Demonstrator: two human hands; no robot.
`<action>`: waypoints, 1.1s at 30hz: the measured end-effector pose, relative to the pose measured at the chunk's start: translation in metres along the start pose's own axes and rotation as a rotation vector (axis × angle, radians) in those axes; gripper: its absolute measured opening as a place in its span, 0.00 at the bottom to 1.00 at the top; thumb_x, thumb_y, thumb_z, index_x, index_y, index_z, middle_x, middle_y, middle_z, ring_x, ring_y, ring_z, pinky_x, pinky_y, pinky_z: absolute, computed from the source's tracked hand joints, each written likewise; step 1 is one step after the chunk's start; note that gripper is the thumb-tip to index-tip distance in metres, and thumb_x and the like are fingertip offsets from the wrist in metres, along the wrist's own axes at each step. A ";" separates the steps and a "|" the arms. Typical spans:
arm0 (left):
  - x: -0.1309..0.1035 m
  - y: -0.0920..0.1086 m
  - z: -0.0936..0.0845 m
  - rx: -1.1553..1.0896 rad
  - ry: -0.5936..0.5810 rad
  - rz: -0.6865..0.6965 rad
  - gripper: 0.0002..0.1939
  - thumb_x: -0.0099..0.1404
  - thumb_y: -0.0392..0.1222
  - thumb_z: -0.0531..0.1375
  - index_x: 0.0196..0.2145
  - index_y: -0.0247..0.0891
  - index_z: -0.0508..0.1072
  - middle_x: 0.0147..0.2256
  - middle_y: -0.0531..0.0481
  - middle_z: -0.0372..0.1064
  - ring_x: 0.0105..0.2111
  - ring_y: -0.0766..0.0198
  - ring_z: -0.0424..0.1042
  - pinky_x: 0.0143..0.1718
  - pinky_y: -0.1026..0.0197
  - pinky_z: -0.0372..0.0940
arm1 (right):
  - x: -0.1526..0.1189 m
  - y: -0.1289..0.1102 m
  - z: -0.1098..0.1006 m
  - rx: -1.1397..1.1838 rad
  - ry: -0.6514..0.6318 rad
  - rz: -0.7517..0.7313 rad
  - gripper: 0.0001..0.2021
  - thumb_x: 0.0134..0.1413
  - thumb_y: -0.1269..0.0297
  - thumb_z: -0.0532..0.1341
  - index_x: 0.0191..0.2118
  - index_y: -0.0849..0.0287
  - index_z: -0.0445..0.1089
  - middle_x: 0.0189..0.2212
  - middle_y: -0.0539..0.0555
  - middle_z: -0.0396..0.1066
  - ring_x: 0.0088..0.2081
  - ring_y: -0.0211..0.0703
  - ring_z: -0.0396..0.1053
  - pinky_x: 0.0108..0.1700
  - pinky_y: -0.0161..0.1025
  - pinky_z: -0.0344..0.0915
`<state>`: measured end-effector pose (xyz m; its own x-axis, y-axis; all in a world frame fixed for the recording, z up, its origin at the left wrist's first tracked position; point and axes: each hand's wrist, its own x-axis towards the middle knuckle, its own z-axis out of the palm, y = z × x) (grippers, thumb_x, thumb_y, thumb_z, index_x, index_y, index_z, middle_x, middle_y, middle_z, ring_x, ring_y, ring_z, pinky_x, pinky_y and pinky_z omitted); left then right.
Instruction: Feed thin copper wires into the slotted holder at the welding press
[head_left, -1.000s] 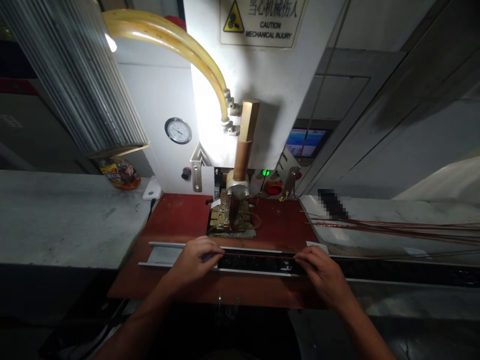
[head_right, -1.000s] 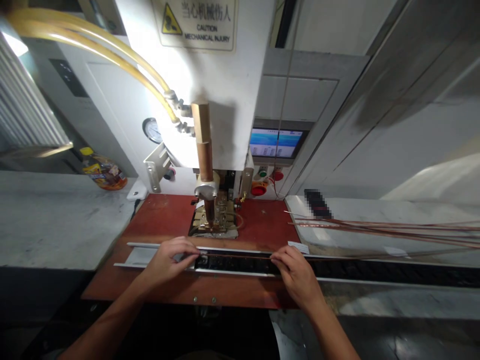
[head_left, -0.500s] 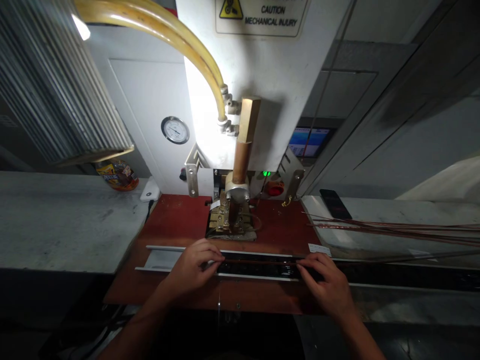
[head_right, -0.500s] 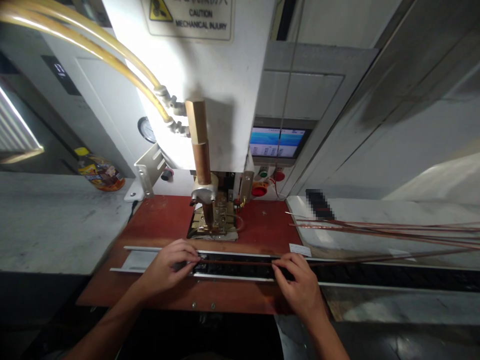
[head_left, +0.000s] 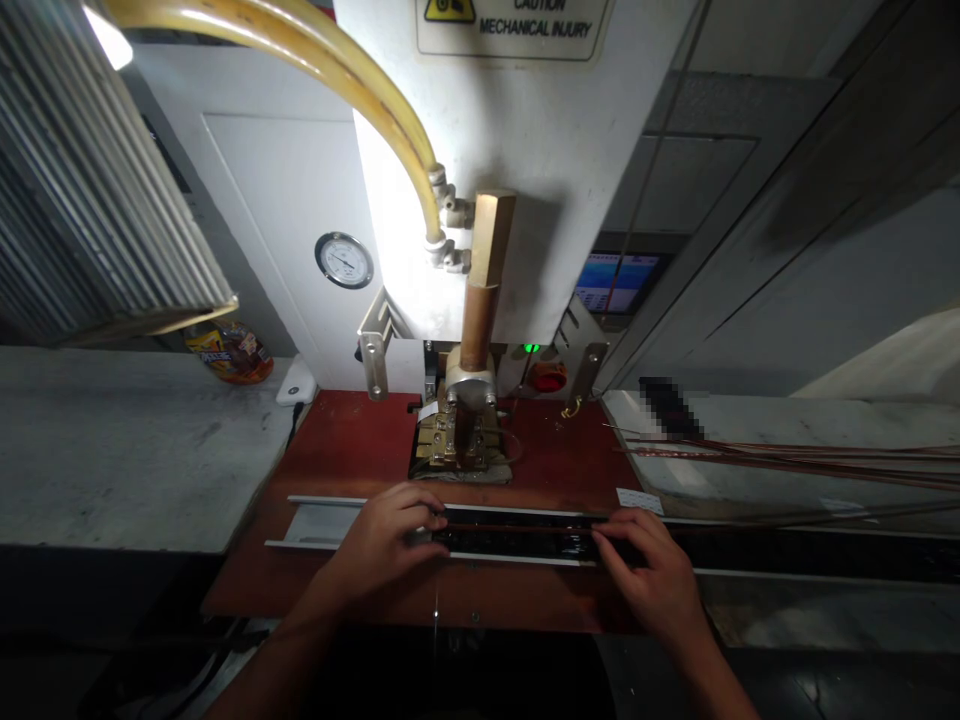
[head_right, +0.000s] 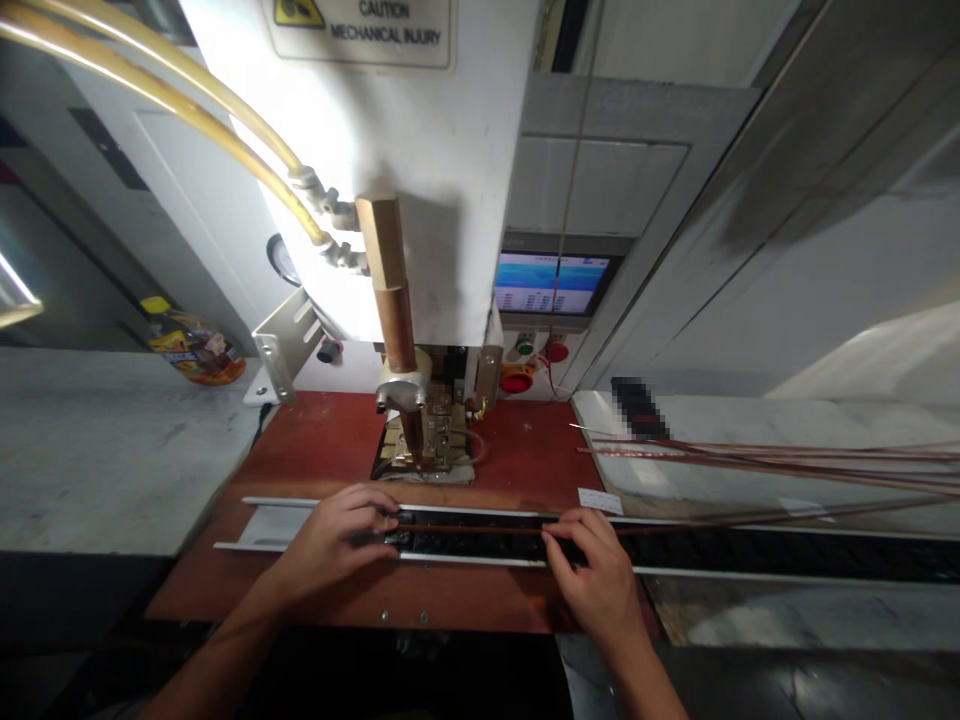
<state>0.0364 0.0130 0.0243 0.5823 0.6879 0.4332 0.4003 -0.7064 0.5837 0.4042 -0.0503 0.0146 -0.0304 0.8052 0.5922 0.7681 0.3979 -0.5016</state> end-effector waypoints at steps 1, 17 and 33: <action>0.000 0.000 0.001 0.004 0.005 -0.003 0.07 0.63 0.44 0.70 0.38 0.41 0.79 0.42 0.46 0.77 0.43 0.58 0.76 0.43 0.57 0.71 | 0.000 0.000 0.000 0.000 -0.002 -0.001 0.04 0.61 0.64 0.64 0.34 0.53 0.75 0.31 0.53 0.72 0.34 0.46 0.72 0.36 0.41 0.69; -0.001 0.000 0.006 0.032 0.031 -0.041 0.06 0.62 0.43 0.70 0.35 0.41 0.79 0.42 0.46 0.80 0.42 0.57 0.79 0.45 0.57 0.73 | -0.002 0.000 0.001 -0.062 -0.018 -0.041 0.02 0.62 0.66 0.62 0.37 0.52 0.72 0.33 0.53 0.71 0.37 0.47 0.72 0.39 0.43 0.69; -0.003 0.001 0.006 0.043 0.039 0.005 0.05 0.63 0.43 0.70 0.35 0.41 0.80 0.41 0.47 0.80 0.42 0.58 0.79 0.44 0.58 0.73 | 0.008 -0.060 0.033 -0.091 -0.182 -0.215 0.08 0.63 0.66 0.63 0.48 0.56 0.71 0.41 0.56 0.73 0.43 0.50 0.70 0.48 0.49 0.66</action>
<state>0.0397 0.0094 0.0193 0.5568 0.6899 0.4625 0.4281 -0.7156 0.5519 0.3364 -0.0533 0.0282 -0.3063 0.7755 0.5520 0.7856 0.5335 -0.3136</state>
